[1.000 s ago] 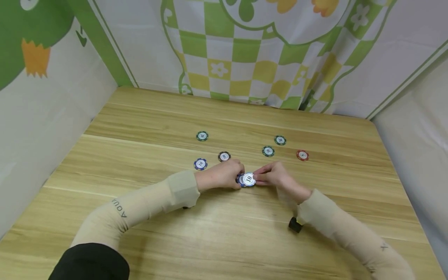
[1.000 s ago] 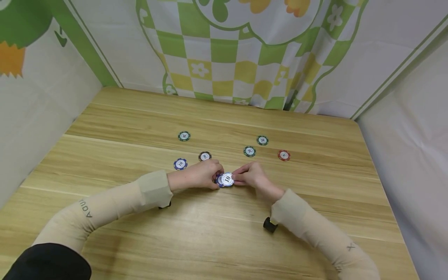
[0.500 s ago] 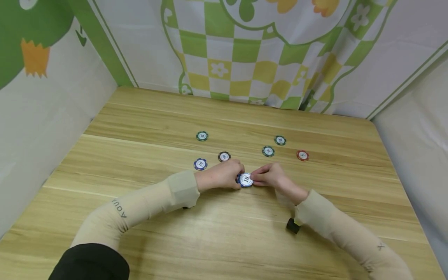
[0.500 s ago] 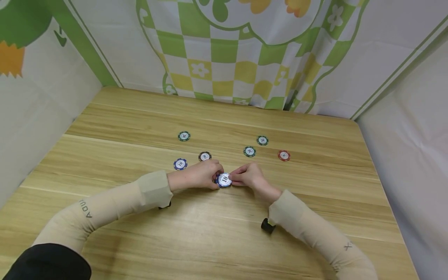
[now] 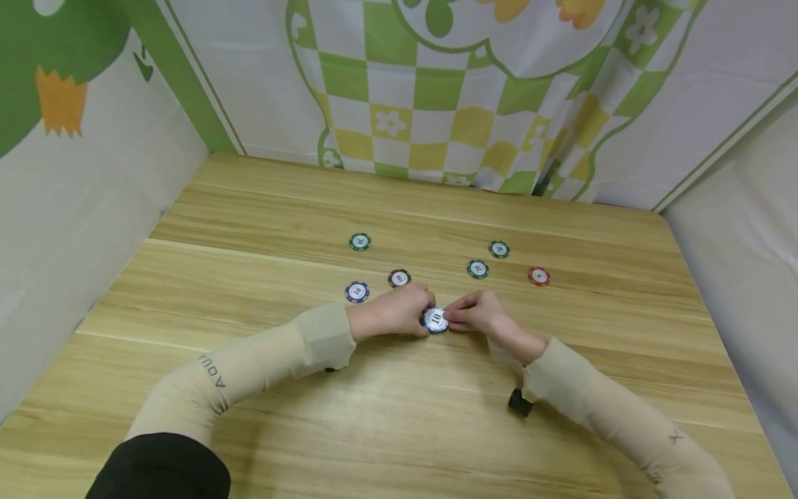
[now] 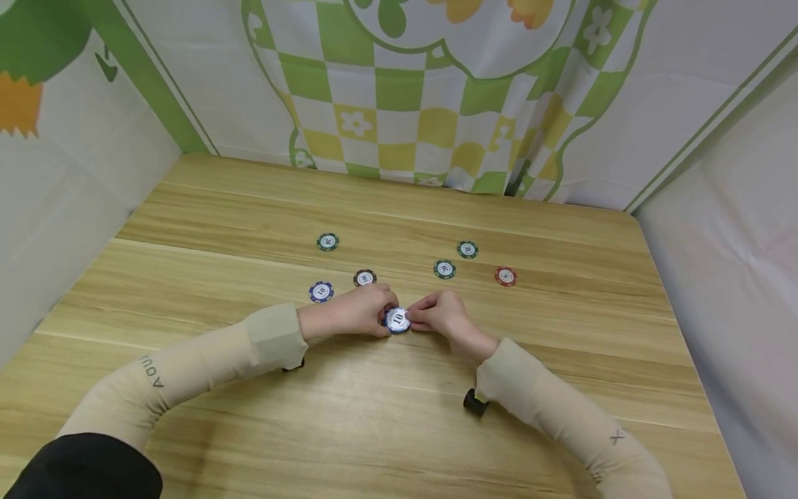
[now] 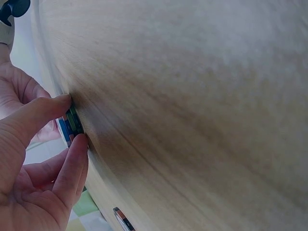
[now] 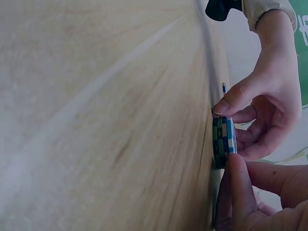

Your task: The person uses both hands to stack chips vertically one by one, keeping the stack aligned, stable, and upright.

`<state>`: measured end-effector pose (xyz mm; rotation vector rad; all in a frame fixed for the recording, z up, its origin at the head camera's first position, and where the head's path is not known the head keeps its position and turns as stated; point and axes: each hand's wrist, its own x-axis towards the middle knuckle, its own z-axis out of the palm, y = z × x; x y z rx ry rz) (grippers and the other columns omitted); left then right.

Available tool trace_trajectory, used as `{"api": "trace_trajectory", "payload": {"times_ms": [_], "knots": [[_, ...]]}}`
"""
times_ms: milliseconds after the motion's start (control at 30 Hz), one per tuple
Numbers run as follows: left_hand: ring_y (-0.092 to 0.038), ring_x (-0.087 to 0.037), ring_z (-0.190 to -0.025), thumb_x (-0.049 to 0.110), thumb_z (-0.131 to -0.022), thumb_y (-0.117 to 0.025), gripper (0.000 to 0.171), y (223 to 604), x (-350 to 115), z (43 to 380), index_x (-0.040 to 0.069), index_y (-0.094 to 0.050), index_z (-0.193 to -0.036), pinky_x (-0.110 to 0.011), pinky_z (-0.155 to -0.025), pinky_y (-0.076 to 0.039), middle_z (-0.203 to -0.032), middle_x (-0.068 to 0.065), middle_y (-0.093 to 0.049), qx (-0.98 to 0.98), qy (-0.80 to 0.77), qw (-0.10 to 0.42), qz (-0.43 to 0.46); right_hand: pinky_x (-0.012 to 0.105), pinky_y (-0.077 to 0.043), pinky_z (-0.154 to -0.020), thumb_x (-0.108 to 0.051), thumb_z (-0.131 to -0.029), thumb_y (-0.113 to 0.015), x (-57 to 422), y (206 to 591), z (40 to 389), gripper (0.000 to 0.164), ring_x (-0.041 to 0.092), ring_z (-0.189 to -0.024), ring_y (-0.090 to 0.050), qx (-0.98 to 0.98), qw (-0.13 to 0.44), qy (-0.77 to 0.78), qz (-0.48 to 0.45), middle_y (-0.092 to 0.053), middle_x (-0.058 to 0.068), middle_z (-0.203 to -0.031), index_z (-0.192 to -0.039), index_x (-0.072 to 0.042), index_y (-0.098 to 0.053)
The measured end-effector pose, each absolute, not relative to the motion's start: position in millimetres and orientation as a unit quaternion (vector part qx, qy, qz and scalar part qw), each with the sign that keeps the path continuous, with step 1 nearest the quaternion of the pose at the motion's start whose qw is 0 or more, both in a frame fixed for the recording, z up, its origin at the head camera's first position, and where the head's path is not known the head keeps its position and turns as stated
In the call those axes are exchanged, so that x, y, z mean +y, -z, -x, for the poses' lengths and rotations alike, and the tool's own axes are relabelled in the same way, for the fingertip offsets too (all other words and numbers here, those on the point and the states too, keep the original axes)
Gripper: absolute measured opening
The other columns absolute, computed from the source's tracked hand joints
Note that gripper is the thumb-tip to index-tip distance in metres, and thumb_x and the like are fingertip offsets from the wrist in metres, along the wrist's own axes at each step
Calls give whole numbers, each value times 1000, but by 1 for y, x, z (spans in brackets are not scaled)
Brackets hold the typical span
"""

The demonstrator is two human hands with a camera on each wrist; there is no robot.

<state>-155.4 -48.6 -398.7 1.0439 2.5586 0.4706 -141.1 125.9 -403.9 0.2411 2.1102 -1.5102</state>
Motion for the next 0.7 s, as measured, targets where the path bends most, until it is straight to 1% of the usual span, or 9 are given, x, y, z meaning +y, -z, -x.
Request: {"api": "trace_trajectory", "payload": {"times_ms": [200, 467, 567, 700], "knots": [[-51, -12, -76, 17, -69, -76, 28, 399, -49, 155, 3, -64, -90, -24, -69, -44, -84, -2, -58, 899, -163, 156, -376, 25, -53, -69, 4, -83, -59, 125, 404, 140, 19, 12, -72, -64, 787, 265, 550, -84, -66, 21, -94, -101, 13, -62], [-53, -13, -80, 18, -70, -75, 32, 398, -48, 156, 2, -63, -95, -23, -72, -45, -89, -4, -59, 900, -164, 171, -366, 25, -53, -69, 4, -84, -59, 126, 403, 141, 19, 11, -71, -64, 789, 267, 547, -80, -66, 21, -94, -101, 13, -62], [-53, -13, -82, 19, -71, -75, 33, 399, -47, 156, 2, -63, -96, -23, -73, -45, -90, -4, -59, 901, -163, 175, -363, 24, -53, -69, 2, -84, -60, 130, 400, 143, 20, 9, -69, -64, 797, 266, 537, -76, -66, 19, -92, -102, 12, -61], [-54, -14, -83, 19, -71, -75, 33, 399, -47, 156, 2, -63, -96, -23, -75, -45, -91, -5, -59, 902, -160, 178, -361, 24, -53, -68, -3, -83, -63, 138, 394, 148, 22, 8, -67, -63, 820, 249, 511, -69, -66, 15, -88, -101, 10, -62]]}}
